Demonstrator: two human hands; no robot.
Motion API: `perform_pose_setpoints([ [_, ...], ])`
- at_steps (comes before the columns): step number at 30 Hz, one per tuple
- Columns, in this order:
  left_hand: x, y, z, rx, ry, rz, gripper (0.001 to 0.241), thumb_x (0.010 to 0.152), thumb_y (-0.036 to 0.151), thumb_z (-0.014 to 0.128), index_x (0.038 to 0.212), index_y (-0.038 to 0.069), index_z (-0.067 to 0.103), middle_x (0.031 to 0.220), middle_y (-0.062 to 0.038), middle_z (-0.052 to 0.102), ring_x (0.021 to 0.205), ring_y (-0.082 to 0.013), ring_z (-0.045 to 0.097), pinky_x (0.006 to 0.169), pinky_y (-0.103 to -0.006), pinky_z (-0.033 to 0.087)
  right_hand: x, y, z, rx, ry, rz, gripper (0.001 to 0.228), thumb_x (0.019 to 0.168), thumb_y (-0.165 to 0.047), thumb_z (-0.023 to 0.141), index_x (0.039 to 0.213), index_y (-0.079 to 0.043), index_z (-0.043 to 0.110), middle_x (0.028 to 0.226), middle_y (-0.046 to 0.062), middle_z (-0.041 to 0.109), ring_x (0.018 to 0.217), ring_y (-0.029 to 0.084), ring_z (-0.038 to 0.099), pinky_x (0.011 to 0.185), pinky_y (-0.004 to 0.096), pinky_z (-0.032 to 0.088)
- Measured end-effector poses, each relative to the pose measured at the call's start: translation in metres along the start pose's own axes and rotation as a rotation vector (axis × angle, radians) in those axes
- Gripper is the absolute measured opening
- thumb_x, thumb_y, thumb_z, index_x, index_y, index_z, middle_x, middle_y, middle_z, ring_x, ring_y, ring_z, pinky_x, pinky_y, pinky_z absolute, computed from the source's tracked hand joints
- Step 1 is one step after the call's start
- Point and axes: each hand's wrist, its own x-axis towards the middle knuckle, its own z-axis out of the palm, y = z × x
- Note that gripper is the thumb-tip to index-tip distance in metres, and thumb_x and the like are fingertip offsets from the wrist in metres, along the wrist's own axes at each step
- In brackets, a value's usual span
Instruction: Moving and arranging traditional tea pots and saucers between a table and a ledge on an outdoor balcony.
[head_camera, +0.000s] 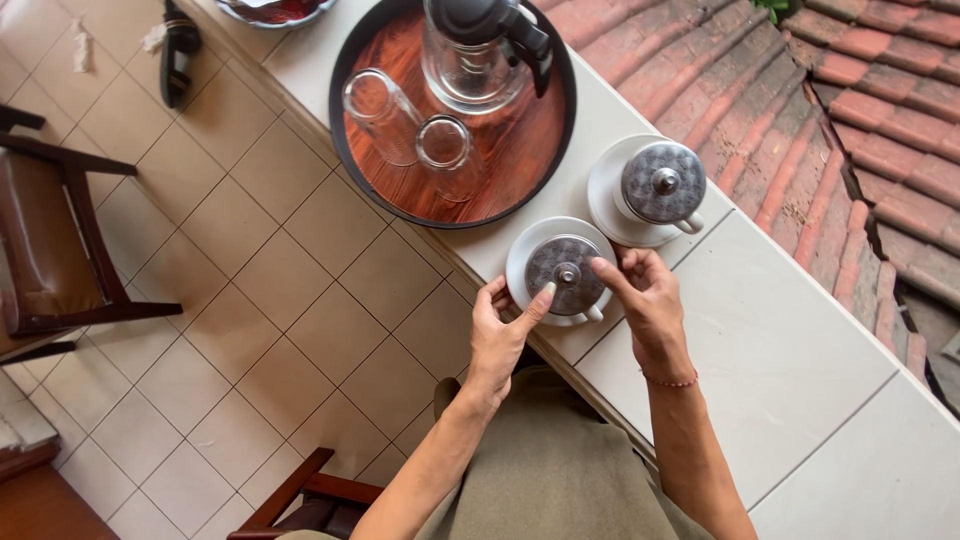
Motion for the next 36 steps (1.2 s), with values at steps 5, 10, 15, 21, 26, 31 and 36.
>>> perform_pose_setpoints([
  [5,-0.004,0.002,-0.007,-0.026,0.000,-0.007,0.099,0.074,0.048,0.084,0.145,-0.005,0.039,0.140,-0.022,0.052,0.137,-0.0280,0.049,0.114,-0.0418,0.043,-0.004,0.003,-0.010,0.051,0.039,0.014,0.022,0.093,-0.024,0.075,0.101,-0.010,0.061,0.095,-0.003,0.060,0.091,0.006,0.053,0.086,0.023,0.043],
  [10,-0.011,0.002,-0.024,-0.018,0.015,-0.048,0.104,0.074,0.050,0.083,0.148,-0.003,0.034,0.145,-0.020,0.048,0.142,-0.0268,0.044,0.115,-0.0432,0.041,-0.010,0.004,-0.014,-0.088,0.204,0.099,0.028,0.090,-0.033,0.065,0.108,-0.012,0.064,0.102,-0.002,0.064,0.097,0.009,0.058,0.085,0.027,0.035],
  [15,-0.021,0.003,-0.045,-0.049,0.090,-0.038,0.105,0.073,0.053,0.082,0.148,-0.003,0.035,0.144,-0.019,0.049,0.140,-0.0254,0.046,0.112,-0.0434,0.044,-0.023,-0.015,0.005,-0.056,0.374,-0.312,0.020,0.097,-0.016,0.064,0.111,-0.004,0.056,0.109,0.004,0.053,0.104,0.014,0.047,0.096,0.030,0.040],
  [21,-0.033,-0.005,-0.070,-0.157,0.256,0.045,0.101,0.074,0.050,0.083,0.147,-0.004,0.039,0.143,-0.019,0.051,0.136,-0.0246,0.050,0.111,-0.0417,0.045,-0.046,-0.051,0.064,0.069,0.112,-0.716,0.012,0.102,-0.006,0.060,0.111,-0.002,0.054,0.112,0.009,0.057,0.102,0.015,0.050,0.097,0.026,0.041],
  [26,-0.062,-0.010,-0.100,-0.262,0.443,0.089,0.100,0.076,0.050,0.081,0.148,-0.004,0.038,0.145,-0.018,0.051,0.137,-0.0237,0.050,0.111,-0.0411,0.044,-0.066,-0.059,0.137,0.082,-0.256,-0.729,0.017,0.097,-0.006,0.059,0.113,-0.002,0.056,0.114,0.009,0.059,0.098,0.014,0.050,0.089,0.025,0.039],
  [31,-0.094,-0.023,-0.129,-0.405,0.696,0.143,0.098,0.078,0.050,0.080,0.148,-0.005,0.039,0.144,-0.019,0.053,0.136,-0.0233,0.052,0.110,-0.0404,0.045,-0.077,-0.043,0.195,0.032,-0.696,-0.559,0.024,0.096,-0.009,0.060,0.119,-0.002,0.057,0.123,0.010,0.060,0.112,0.016,0.054,0.106,0.028,0.040],
  [36,-0.126,-0.038,-0.139,-0.595,0.925,0.169,0.089,0.082,0.046,0.076,0.147,-0.003,0.039,0.141,-0.018,0.052,0.132,-0.0221,0.053,0.102,-0.0379,0.056,-0.085,-0.021,0.235,-0.015,-1.007,-0.259,0.021,0.096,-0.007,0.056,0.117,-0.004,0.058,0.118,0.008,0.063,0.112,0.016,0.055,0.108,0.031,0.041],
])
